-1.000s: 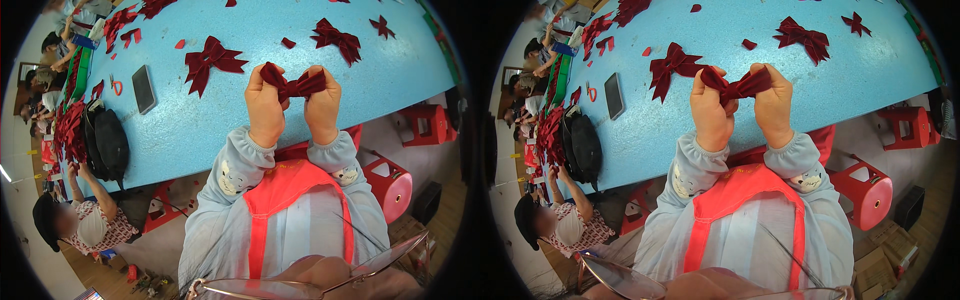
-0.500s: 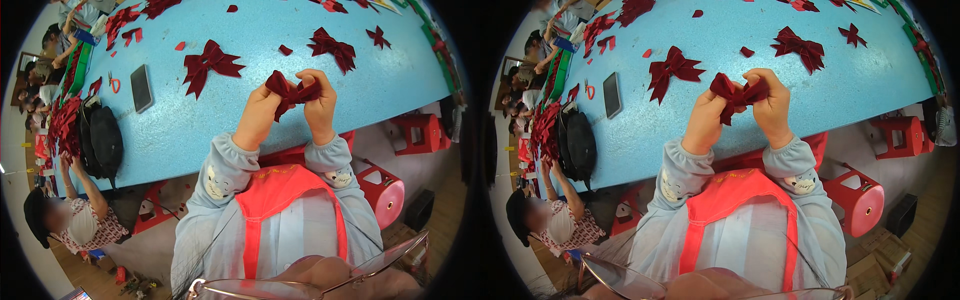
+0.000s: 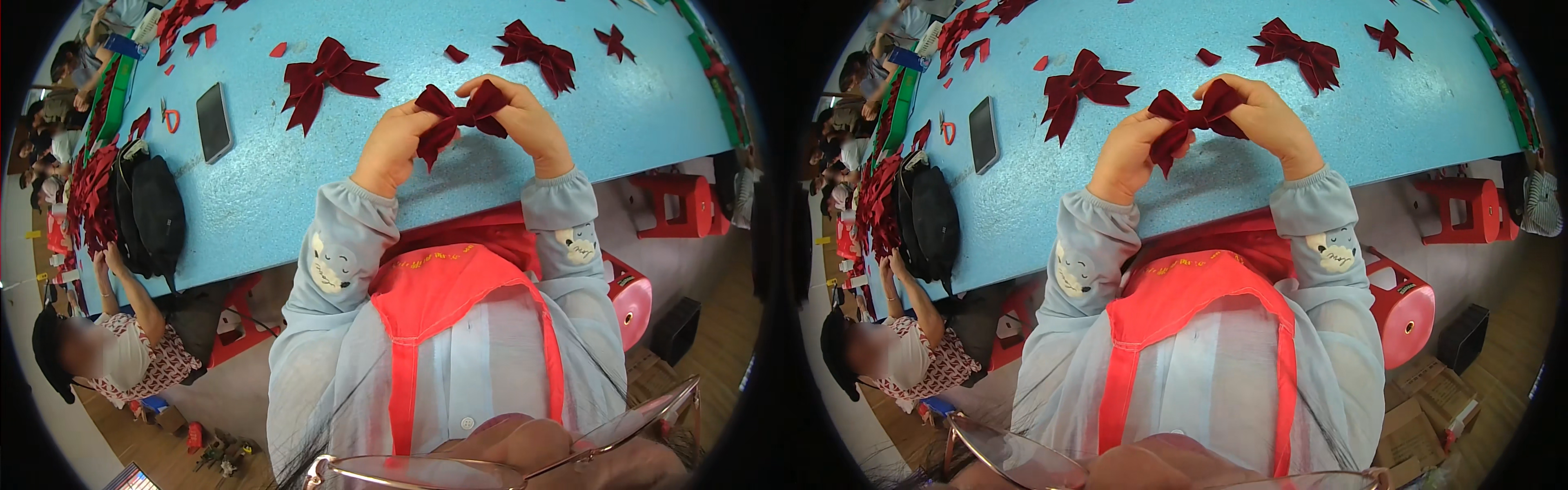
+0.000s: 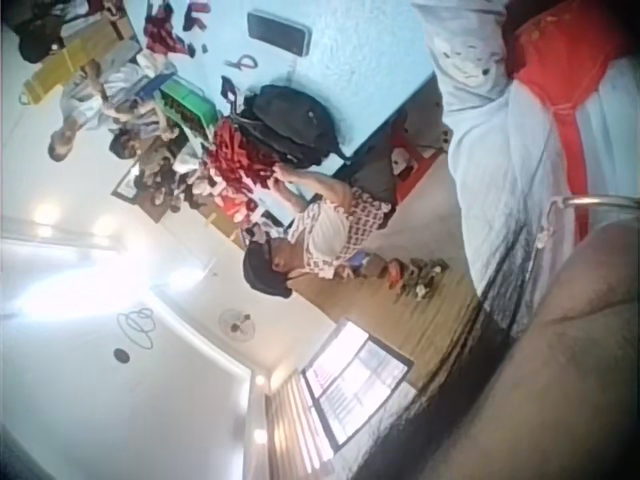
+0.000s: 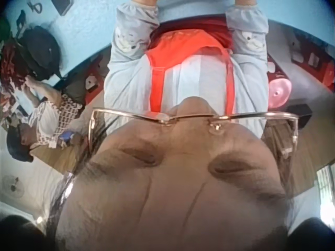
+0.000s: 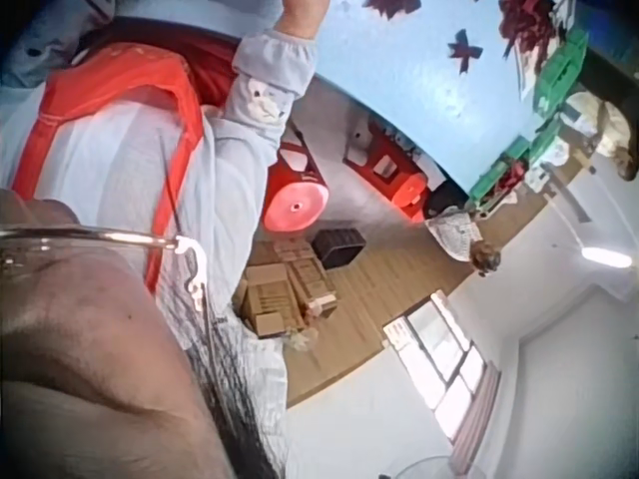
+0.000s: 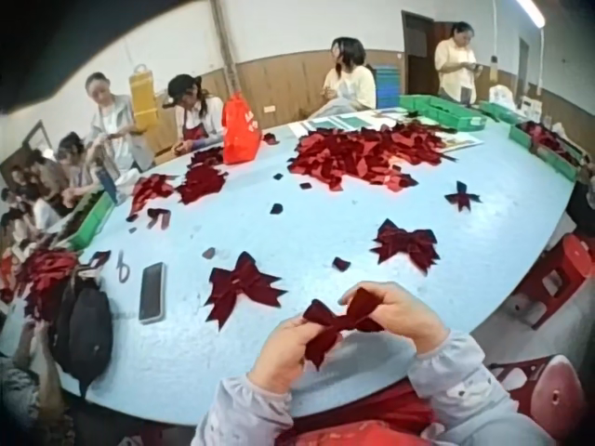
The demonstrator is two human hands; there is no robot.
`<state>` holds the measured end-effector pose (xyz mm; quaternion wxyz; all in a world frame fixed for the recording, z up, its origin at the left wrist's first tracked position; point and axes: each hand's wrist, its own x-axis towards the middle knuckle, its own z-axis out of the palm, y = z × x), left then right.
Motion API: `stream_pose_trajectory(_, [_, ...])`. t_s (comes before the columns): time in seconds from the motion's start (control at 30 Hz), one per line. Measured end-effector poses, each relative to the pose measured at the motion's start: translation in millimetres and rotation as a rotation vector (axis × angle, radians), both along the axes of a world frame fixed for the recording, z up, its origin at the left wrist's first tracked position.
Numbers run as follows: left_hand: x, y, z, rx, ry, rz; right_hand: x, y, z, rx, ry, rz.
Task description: Making a decorative bow by folding red ribbon.
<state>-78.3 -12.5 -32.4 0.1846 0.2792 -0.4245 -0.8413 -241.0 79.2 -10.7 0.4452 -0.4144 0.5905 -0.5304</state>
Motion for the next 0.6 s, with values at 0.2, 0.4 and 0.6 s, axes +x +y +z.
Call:
stream_pose_trajectory(0.2, [0,-6,-1,-0.011,-0.060,-0.050,-9,-6,-12,0.005,0.203,0.085])
stream_pose_trajectory(0.4, [-2,-11,0,0.033,-0.111,-0.090,6,-8,-15,-0.334,0.606,0.042])
stream_pose_trajectory(0.6, [-5,10,0,0.005,-0.078,0.054,34,0,-17,-0.527,0.697,-0.255])
